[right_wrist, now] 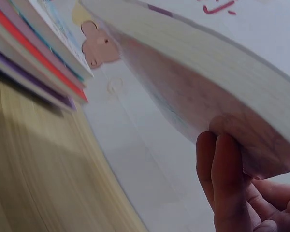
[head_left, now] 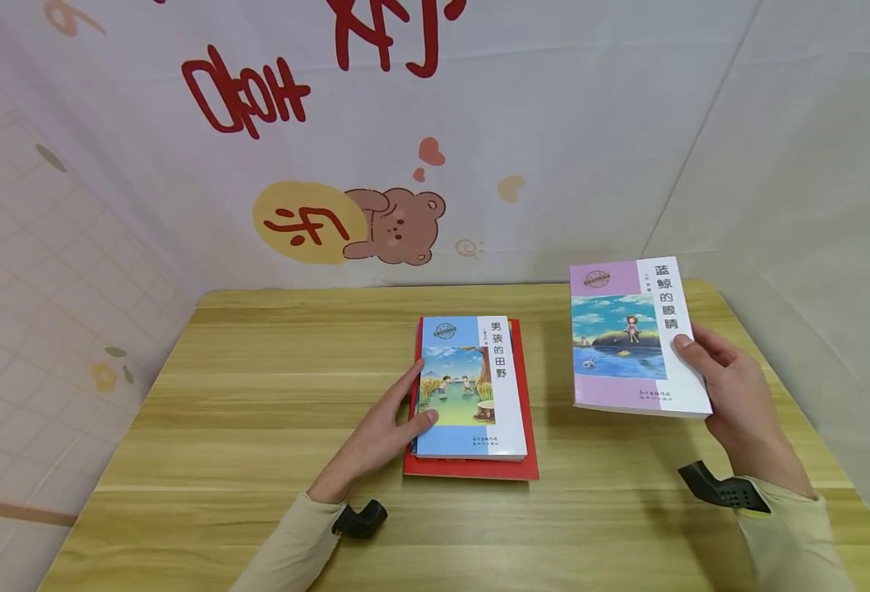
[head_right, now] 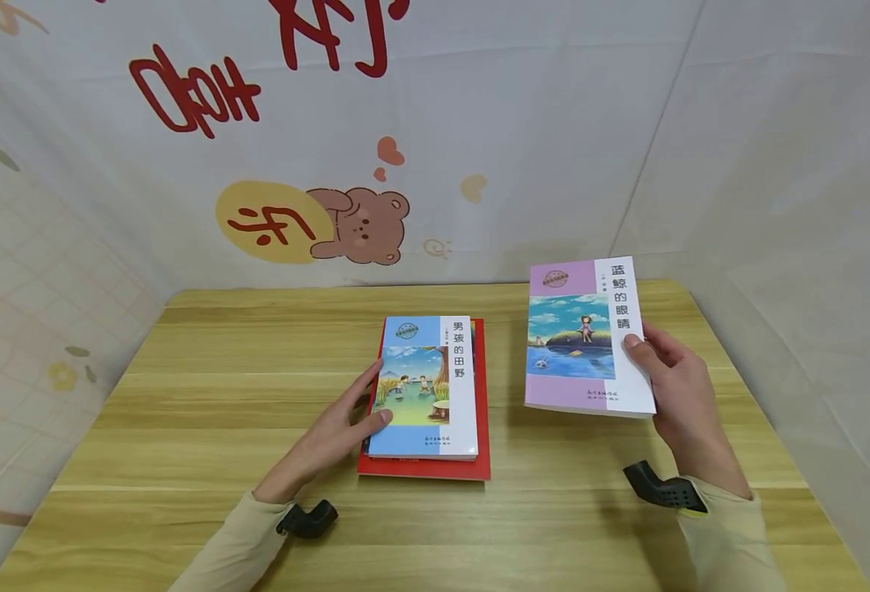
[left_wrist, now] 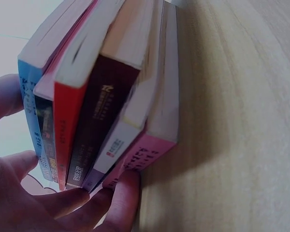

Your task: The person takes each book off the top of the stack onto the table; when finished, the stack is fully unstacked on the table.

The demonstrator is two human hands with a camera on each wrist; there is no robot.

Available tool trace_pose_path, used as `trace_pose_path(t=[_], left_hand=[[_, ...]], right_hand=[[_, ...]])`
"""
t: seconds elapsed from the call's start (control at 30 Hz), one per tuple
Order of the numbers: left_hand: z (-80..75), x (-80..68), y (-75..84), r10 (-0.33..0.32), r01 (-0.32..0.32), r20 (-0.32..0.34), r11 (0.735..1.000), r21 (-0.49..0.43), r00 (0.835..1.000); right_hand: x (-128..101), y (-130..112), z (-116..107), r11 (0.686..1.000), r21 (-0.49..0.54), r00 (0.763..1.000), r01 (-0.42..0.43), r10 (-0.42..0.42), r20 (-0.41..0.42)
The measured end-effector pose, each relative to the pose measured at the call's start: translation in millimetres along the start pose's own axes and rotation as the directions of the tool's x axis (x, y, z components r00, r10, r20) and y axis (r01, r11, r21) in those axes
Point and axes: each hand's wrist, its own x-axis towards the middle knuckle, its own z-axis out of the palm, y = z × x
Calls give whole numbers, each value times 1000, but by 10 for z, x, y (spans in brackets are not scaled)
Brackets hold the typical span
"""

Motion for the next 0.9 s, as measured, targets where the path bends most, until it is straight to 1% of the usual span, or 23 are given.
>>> trace_pose_path(t=[0.17, 0.3, 0.47, 0.6, 0.7, 0.9], left_hand=[[-1, -4, -2, -9, 9, -6, 1000, 0, 1000], [6, 6, -21, -17, 17, -13, 1000, -8, 1000], [1, 6, -28, -20, 20, -15, 1000, -5, 1000], [-4, 4, -34, -18, 18, -12, 1000, 4, 1000], [-4, 10, -45, -13, 13, -13, 1000, 5, 1000], [-14, 6, -56, -12, 11, -5, 1000, -10, 1000]], right_hand=[[82, -6, -199, 999, 29, 1000, -17, 17, -14], [163, -1, -359, 999, 13, 999, -29, 29, -18], [271, -1, -543, 998, -37, 998, -57, 56, -23], [377, -1, -664, 993, -92, 996, -76, 72, -48], [464, 5, -746, 987, -137, 995, -89, 80, -68], [606, 29, -906, 972, -202, 991, -123, 110, -75]])
